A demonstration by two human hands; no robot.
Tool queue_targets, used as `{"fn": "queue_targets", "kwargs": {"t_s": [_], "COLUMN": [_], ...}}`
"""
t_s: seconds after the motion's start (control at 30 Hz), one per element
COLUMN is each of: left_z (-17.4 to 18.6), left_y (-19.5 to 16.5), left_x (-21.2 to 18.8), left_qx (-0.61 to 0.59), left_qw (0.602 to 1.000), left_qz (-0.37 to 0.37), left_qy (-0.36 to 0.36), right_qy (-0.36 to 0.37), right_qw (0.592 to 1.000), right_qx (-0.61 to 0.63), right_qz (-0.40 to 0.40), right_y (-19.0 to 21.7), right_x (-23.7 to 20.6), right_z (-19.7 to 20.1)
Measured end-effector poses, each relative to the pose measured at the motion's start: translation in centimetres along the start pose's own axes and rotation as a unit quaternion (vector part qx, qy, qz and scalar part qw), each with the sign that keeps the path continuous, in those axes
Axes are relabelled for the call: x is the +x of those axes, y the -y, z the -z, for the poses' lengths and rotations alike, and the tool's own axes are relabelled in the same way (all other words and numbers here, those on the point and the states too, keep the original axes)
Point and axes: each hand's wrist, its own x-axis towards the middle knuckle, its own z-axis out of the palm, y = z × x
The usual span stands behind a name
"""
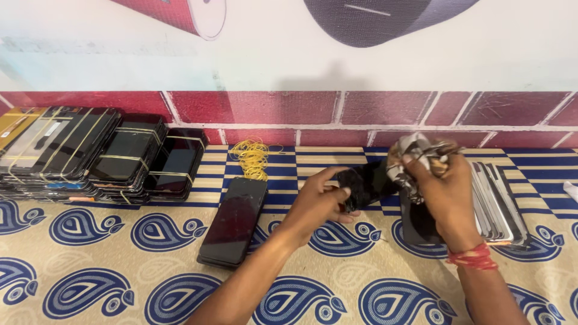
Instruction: The person wipes the surfaces of multiple smartphones using a patterned cloth. They handle the devices one by one, turning them over to clean both the front and back sides before placing them back on the table. The task involves repetitive wiping motions across the screen and casing of each phone.
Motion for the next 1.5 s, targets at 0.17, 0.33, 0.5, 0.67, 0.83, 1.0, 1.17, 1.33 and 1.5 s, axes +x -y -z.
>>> {"fn": "queue_targets", "kwargs": {"t_s": [0.17,0.33,0.5,0.67,0.83,1.0,1.17,1.33,1.5], "left_z": [1.1,1.8,2.1,2.4,2.8,3.4,4.0,4.5,5.1], "left_y": [1.0,2.3,3.0,2.5,1.4,-0.1,-1.4,-2.7,-2.8], "left_x": [0.4,1.0,1.2,0.8,0.5,0.4,0.0,-0.3,-0.5], "left_qx": [-0.110,-0.191,-0.196,-0.150,-0.146,-0.156,-0.118,-0.032,-0.010], "left_qw": [0.990,0.975,0.975,0.986,0.986,0.981,0.985,0.989,0.994], "left_qz": [0.082,0.112,0.095,0.074,0.071,0.112,0.130,0.124,0.067], "left_qy": [-0.007,0.016,0.030,0.009,0.034,0.032,0.003,-0.073,-0.083], "right_qy": [0.058,0.100,0.115,0.180,0.188,0.160,0.119,0.170,0.250], "right_qw": [0.989,0.987,0.967,0.945,0.943,0.973,0.954,0.929,0.927], "right_qx": [-0.131,-0.125,-0.154,-0.176,-0.158,-0.125,-0.226,-0.313,-0.279], "right_qz": [-0.022,0.033,0.166,0.208,0.226,0.108,0.159,0.098,-0.010], "right_y": [-0.1,0.6,2.1,3.3,3.1,2.1,1.4,2.0,2.8], "right_x": [-0.7,-2.4,-4.3,-5.1,-5.0,-4.0,-2.6,-2.0,-2.7], "right_z": [-1.3,-3.1,-4.7,-5.2,-4.9,-4.3,-2.6,-2.1,-2.4]}}
